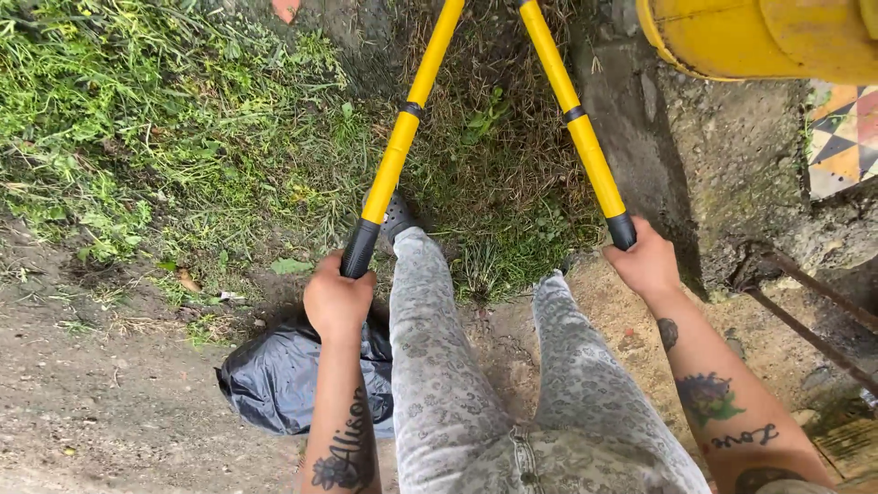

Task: The person uses garden shears to cut weeds and grass near a concrete wall and pulls some out by hand to place into a blue bucket.

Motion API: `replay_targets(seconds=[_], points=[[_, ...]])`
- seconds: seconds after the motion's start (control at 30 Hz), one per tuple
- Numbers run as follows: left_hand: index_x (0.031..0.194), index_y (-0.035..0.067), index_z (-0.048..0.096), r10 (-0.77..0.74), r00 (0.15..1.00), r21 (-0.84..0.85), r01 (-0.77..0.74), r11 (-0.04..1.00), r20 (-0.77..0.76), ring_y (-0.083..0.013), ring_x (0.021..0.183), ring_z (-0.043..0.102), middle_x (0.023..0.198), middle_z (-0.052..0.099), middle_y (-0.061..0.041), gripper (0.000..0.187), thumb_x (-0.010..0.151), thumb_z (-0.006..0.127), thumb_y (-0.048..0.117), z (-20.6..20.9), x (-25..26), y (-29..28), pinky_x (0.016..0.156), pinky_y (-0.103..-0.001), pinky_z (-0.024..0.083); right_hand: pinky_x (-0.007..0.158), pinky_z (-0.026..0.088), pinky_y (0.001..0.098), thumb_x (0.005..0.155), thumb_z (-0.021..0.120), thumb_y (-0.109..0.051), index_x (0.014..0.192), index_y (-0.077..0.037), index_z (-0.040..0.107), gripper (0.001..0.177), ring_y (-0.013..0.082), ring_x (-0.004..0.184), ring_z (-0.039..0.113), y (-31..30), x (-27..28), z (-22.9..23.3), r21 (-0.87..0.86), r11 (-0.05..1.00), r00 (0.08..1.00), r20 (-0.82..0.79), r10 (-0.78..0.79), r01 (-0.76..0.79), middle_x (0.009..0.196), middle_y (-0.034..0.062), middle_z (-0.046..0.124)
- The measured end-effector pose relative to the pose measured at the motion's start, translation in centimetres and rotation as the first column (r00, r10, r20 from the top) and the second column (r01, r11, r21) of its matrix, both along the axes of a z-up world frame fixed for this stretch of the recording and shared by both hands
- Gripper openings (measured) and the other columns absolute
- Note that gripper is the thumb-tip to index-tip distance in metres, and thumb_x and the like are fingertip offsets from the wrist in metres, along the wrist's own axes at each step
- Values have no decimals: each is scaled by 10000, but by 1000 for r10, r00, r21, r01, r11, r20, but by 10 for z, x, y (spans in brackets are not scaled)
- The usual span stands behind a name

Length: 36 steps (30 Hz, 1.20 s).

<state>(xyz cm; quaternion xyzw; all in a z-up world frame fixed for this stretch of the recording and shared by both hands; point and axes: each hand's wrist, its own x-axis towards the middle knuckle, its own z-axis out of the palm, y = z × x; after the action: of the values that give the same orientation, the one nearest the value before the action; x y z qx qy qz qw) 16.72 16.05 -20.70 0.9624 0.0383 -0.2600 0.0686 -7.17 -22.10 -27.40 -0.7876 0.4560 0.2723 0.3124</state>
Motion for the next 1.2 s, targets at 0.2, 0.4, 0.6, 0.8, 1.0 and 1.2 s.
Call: replay_targets(seconds=[0.2,0.4,0.6,0.8,1.0,1.2], points=[[990,78,650,140,972,15,-140,990,-186,-436,843,709,871,733,-213,319,750,756,261,-9,-78,-75,766,-547,553,734,574,436,814,781,-237,1177,-16,606,460,311,806,727,35,32,35,73,996,984,-173,-37,50,905,197,710],[992,25,603,243,943,-213,-291,933,-227,-456,800,683,816,704,-238,319,771,729,218,10,-138,-93,734,-524,529,567,523,418,801,707,-192,1197,-76,541,445,303,602,682,43,17,68,256,940,972,-122,-199,225,741,143,664],[964,31,613,256,895,-154,-330,931,-365,-440,784,704,809,707,-245,304,763,723,230,59,-183,-48,711,-507,547,468,485,367,748,756,-129,1242,-67,568,532,189,461,611,75,-47,99,395,875,958,-166,-233,281,635,81,629],[1139,25,565,107,855,-147,-208,967,-508,-462,891,700,892,711,-281,397,791,686,173,57,-224,-36,781,-531,549,445,477,350,778,736,-81,1229,-38,539,494,182,448,599,84,-139,82,428,837,938,-199,-282,343,617,83,611],[1103,-18,555,-55,763,-212,-109,971,-645,-461,934,697,920,700,-306,400,767,715,129,54,-249,-51,834,-524,554,386,421,405,806,646,25,1222,14,466,453,227,387,507,72,-180,98,415,687,802,-337,-493,597,578,80,514],[1088,-17,537,-10,803,-207,-141,968,-596,-474,913,686,918,698,-301,353,792,686,106,75,-253,-39,810,-532,548,404,450,376,807,637,-2,1240,-3,504,453,189,408,528,71,-176,116,444,727,849,-340,-405,524,562,80,551]])
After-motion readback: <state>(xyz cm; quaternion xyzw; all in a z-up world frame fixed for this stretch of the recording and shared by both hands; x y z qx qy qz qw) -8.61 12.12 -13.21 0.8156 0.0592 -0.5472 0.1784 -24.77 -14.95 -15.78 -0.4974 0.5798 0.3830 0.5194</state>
